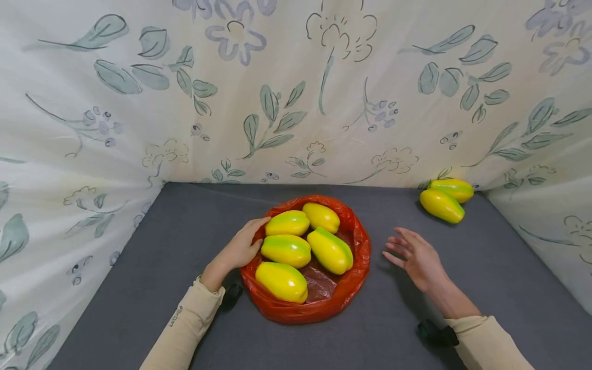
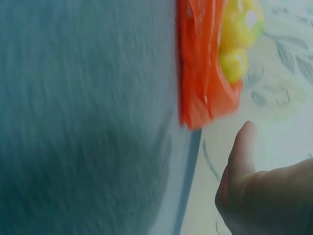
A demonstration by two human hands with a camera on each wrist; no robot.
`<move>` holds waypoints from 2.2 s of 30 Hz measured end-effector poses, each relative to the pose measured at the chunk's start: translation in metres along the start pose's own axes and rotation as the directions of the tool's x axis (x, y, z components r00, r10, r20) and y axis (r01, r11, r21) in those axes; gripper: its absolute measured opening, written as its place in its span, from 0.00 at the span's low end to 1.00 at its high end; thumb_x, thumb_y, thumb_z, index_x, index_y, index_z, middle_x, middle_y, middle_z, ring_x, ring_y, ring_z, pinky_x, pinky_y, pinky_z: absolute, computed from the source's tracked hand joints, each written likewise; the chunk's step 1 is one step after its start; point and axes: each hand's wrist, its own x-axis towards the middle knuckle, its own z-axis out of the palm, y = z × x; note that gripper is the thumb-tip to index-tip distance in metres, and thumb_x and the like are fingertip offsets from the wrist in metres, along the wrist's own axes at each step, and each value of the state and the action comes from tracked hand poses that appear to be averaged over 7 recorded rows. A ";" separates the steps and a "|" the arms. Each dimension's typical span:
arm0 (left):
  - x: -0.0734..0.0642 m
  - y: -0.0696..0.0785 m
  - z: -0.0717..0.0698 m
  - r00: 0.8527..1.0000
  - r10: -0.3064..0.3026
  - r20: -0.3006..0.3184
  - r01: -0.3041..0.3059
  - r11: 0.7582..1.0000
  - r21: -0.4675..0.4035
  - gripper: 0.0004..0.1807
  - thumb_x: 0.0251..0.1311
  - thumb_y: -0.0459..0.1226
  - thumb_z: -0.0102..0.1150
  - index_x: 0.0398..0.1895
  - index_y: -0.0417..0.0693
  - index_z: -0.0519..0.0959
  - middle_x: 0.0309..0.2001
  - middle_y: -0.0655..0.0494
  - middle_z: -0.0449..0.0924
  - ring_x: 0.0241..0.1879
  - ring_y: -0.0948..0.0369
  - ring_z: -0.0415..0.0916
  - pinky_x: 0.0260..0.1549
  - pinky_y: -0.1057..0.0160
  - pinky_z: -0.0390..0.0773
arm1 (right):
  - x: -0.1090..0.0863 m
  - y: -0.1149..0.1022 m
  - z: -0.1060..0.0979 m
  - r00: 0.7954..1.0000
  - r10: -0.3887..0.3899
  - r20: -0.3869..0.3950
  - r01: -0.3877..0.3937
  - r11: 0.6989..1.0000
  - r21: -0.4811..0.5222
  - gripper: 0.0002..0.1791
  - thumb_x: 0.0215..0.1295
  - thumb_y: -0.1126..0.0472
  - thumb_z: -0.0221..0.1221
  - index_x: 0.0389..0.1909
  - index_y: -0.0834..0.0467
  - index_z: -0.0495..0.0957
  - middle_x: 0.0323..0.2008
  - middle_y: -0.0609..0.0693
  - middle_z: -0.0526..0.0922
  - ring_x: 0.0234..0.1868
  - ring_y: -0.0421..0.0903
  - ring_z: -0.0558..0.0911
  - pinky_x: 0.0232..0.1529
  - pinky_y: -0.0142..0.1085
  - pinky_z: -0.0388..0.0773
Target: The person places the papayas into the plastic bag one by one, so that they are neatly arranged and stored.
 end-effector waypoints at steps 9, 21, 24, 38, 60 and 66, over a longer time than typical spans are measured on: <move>0.000 -0.005 0.002 1.000 -0.002 0.001 0.002 1.000 0.002 0.32 0.61 0.24 0.54 0.69 0.36 0.60 0.64 0.37 0.61 0.62 0.44 0.61 0.60 0.43 0.62 | 0.003 -0.017 -0.031 0.997 -0.074 -0.022 0.076 0.982 0.173 0.12 0.68 0.53 0.56 0.48 0.52 0.71 0.38 0.48 0.78 0.42 0.44 0.78 0.42 0.38 0.80; -0.001 -0.006 0.004 1.000 0.014 -0.011 -0.014 1.000 0.011 0.31 0.60 0.23 0.54 0.68 0.35 0.60 0.64 0.36 0.62 0.62 0.43 0.62 0.60 0.43 0.62 | 0.019 -0.027 -0.084 0.997 -0.018 -0.076 0.045 0.930 0.364 0.13 0.66 0.55 0.58 0.49 0.53 0.71 0.39 0.51 0.78 0.44 0.47 0.78 0.41 0.43 0.80; 0.000 -0.007 0.004 1.000 0.018 -0.016 -0.017 1.000 0.019 0.31 0.61 0.23 0.53 0.68 0.35 0.60 0.63 0.36 0.62 0.61 0.43 0.62 0.60 0.43 0.62 | 0.022 -0.024 -0.096 0.997 0.006 -0.082 0.027 0.922 0.387 0.14 0.65 0.55 0.59 0.48 0.53 0.72 0.38 0.51 0.79 0.42 0.48 0.78 0.42 0.44 0.80; -0.001 -0.005 0.004 0.996 0.074 -0.052 -0.073 0.997 0.021 0.30 0.59 0.22 0.53 0.67 0.33 0.61 0.61 0.34 0.63 0.59 0.41 0.64 0.57 0.42 0.66 | 0.027 -0.025 -0.125 0.994 0.085 -0.066 -0.044 0.879 0.475 0.15 0.66 0.53 0.57 0.52 0.50 0.71 0.40 0.52 0.76 0.41 0.50 0.78 0.49 0.47 0.77; 0.000 -0.006 0.002 1.000 0.019 -0.011 -0.019 1.000 0.012 0.31 0.60 0.23 0.53 0.69 0.35 0.60 0.64 0.36 0.61 0.62 0.43 0.61 0.60 0.43 0.62 | 0.041 -0.028 -0.156 0.952 0.169 -0.255 -0.025 0.873 0.487 0.26 0.62 0.50 0.61 0.60 0.41 0.64 0.45 0.47 0.69 0.54 0.43 0.64 0.48 0.45 0.77; 0.000 -0.005 0.003 1.000 0.013 -0.013 -0.013 1.000 0.011 0.32 0.60 0.22 0.53 0.69 0.35 0.60 0.64 0.35 0.61 0.62 0.42 0.61 0.59 0.43 0.63 | 0.047 -0.032 -0.159 0.940 0.175 -0.292 -0.023 0.888 0.459 0.38 0.63 0.49 0.59 0.70 0.38 0.51 0.47 0.46 0.67 0.55 0.43 0.64 0.53 0.47 0.75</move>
